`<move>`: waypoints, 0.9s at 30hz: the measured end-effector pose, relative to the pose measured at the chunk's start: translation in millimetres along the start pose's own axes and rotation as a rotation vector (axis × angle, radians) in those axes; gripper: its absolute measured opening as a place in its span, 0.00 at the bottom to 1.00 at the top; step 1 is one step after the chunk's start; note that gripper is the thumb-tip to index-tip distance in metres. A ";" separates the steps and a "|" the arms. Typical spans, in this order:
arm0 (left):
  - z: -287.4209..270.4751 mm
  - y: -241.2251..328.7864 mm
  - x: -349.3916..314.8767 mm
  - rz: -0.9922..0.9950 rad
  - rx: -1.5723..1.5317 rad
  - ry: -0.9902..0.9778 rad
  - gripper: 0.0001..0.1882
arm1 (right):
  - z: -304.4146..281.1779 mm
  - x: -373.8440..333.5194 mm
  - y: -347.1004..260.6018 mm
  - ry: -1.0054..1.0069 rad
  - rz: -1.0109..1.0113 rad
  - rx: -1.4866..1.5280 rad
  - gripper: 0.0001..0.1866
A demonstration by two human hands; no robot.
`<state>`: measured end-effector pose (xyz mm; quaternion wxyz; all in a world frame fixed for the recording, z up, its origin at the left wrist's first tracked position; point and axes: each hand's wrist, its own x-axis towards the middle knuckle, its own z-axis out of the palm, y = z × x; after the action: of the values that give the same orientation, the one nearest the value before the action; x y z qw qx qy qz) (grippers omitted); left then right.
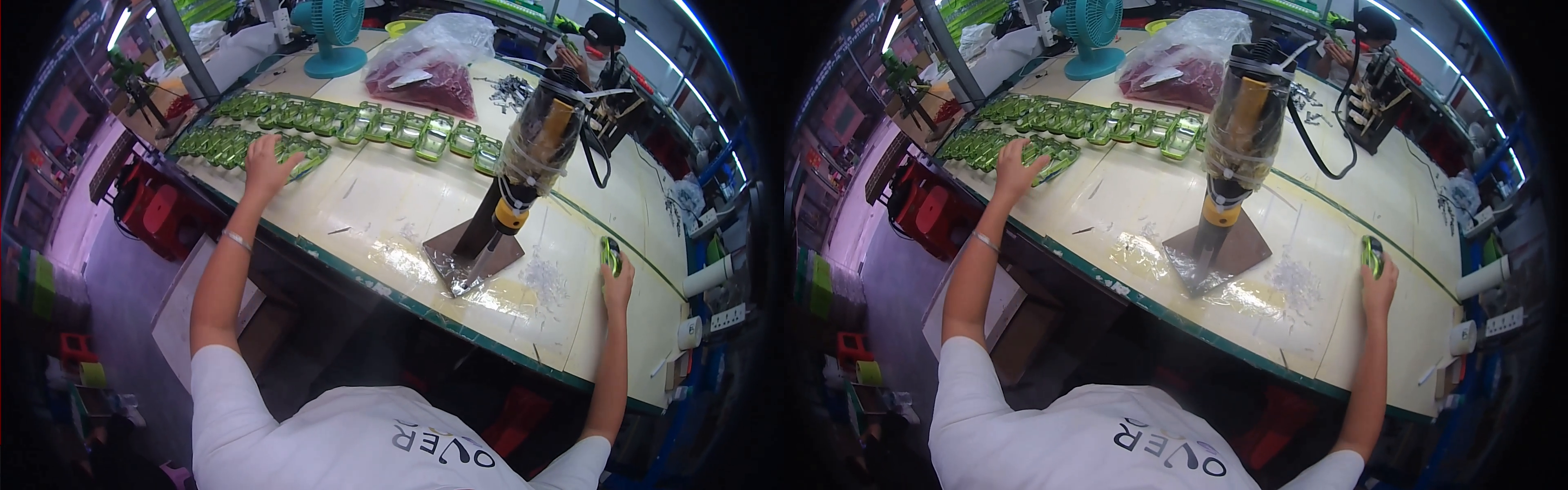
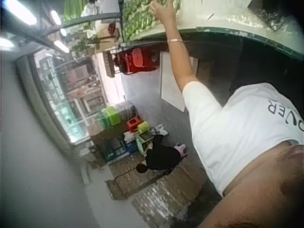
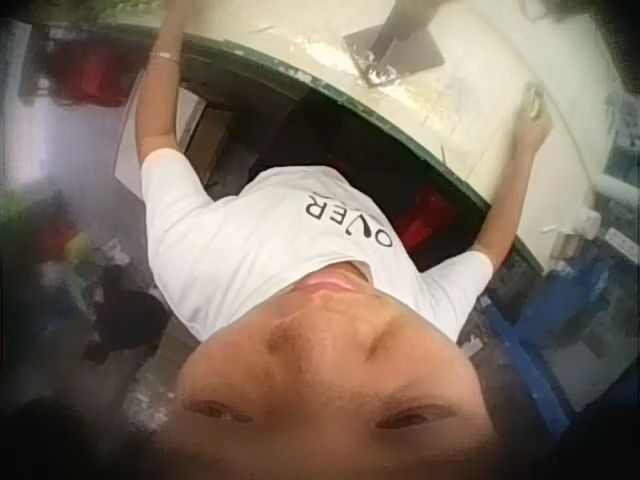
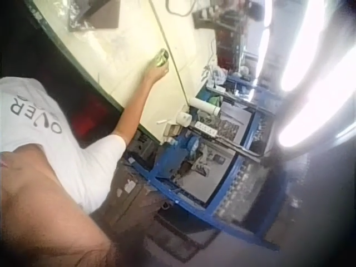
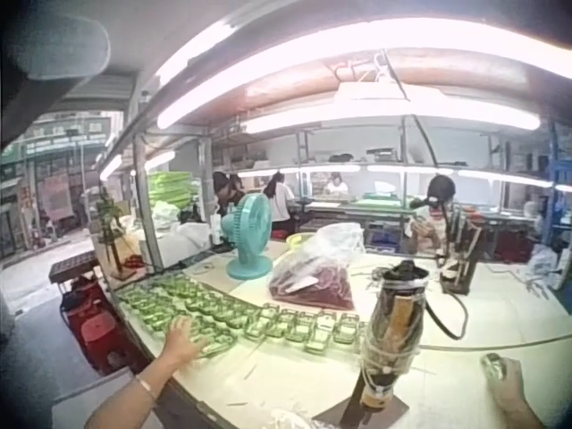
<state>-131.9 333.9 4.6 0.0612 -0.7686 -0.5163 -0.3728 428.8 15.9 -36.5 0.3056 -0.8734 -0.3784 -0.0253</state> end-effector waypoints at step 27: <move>23.3 124.0 -68.0 0.439 0.055 -0.244 0.10 | -14.1 -138.6 -69.1 0.078 0.066 0.851 0.18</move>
<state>-28.8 237.2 -19.3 0.0988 -0.8997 -0.3505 -0.2406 286.0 -45.0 -27.6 0.6534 -0.6795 -0.3151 0.1099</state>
